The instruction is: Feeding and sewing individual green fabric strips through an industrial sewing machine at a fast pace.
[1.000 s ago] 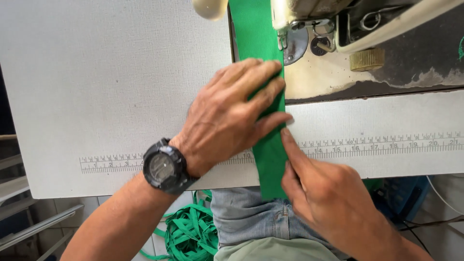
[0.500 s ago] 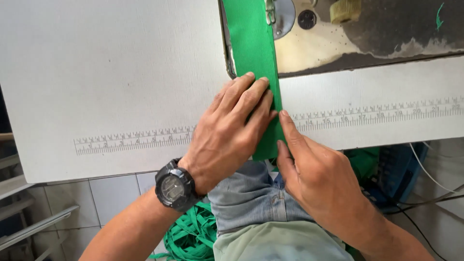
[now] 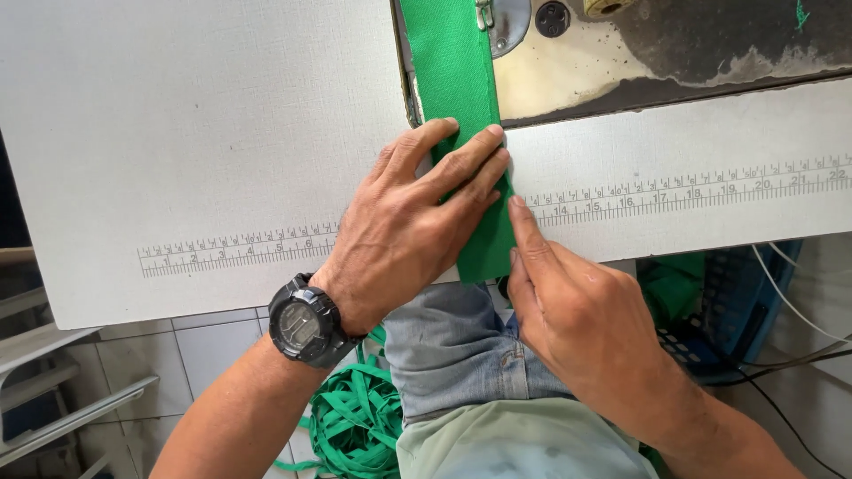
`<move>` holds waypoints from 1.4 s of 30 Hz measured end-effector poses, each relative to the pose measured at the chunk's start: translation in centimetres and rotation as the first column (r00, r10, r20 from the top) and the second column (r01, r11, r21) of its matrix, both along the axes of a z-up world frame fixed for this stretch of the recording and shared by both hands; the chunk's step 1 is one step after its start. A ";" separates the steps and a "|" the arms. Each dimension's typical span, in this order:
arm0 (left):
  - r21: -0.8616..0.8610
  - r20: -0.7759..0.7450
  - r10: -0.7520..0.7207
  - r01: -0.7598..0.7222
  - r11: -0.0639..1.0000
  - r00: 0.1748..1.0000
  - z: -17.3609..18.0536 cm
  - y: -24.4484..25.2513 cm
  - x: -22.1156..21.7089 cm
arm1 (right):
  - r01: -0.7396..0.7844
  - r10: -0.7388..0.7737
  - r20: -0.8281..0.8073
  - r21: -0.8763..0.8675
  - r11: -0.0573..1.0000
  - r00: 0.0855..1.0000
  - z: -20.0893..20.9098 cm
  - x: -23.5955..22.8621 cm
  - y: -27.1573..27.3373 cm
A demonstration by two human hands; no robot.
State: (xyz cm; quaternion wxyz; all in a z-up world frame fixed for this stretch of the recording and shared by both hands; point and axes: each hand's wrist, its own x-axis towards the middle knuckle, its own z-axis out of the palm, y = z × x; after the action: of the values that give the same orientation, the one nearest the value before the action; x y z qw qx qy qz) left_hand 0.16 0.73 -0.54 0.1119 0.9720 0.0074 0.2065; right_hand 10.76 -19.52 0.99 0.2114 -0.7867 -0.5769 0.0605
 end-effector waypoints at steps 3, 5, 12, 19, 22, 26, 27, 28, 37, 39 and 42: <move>0.004 -0.007 -0.002 0.002 1.000 1.000 0.2 0.0 0.0 | 0.015 -0.015 0.006 0.001 1.000 1.000 -0.3 0.1 -0.1; 0.002 -0.007 -0.003 0.003 1.000 1.000 0.5 -0.1 0.1 | 0.010 -0.009 0.038 -0.016 1.000 0.999 -0.4 0.1 -0.1; -0.011 -0.021 -0.037 0.037 0.999 0.999 0.7 0.1 -0.1 | -0.027 0.047 0.200 -0.104 0.994 0.979 -0.6 0.3 0.0; 0.024 -0.009 -0.037 0.037 0.999 0.999 1.2 0.0 0.1 | -0.079 0.108 0.223 -0.135 0.988 0.969 0.2 0.6 -0.1; 0.011 -0.038 -0.039 0.039 0.999 0.999 1.6 0.3 0.1 | -0.064 0.100 0.232 -0.159 0.985 0.968 0.3 0.6 0.2; 0.000 -0.057 -0.044 0.044 0.999 0.997 1.5 1.1 0.6 | -0.072 0.107 0.233 -0.152 0.986 0.967 0.3 1.1 0.9; 0.005 -0.060 -0.036 0.037 0.999 0.998 1.4 1.4 0.6 | -0.068 0.101 0.220 -0.150 0.986 0.970 0.3 1.3 1.1; 0.006 -0.057 -0.037 0.038 0.999 0.998 1.3 1.8 0.9 | -0.067 0.099 0.224 -0.149 0.987 0.970 0.2 1.5 1.6; 0.045 -0.083 -0.035 0.039 0.998 0.996 0.6 4.8 3.0 | -0.038 0.063 0.163 -0.157 0.987 0.985 0.3 3.5 5.3; 0.093 0.030 -0.026 0.023 0.995 0.999 0.8 5.1 3.7 | 0.004 0.006 0.085 -0.113 0.994 0.996 0.1 4.0 6.0; -0.085 0.124 0.021 -0.010 0.996 0.992 1.1 3.2 3.4 | 0.034 -0.031 0.054 -0.057 0.998 0.998 -0.2 4.0 6.5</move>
State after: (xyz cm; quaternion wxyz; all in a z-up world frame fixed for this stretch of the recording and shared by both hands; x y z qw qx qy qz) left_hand 3.56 3.91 0.54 0.1511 0.9516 0.0167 0.2672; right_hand 14.78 -13.07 0.77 0.1742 -0.8031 -0.5673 0.0528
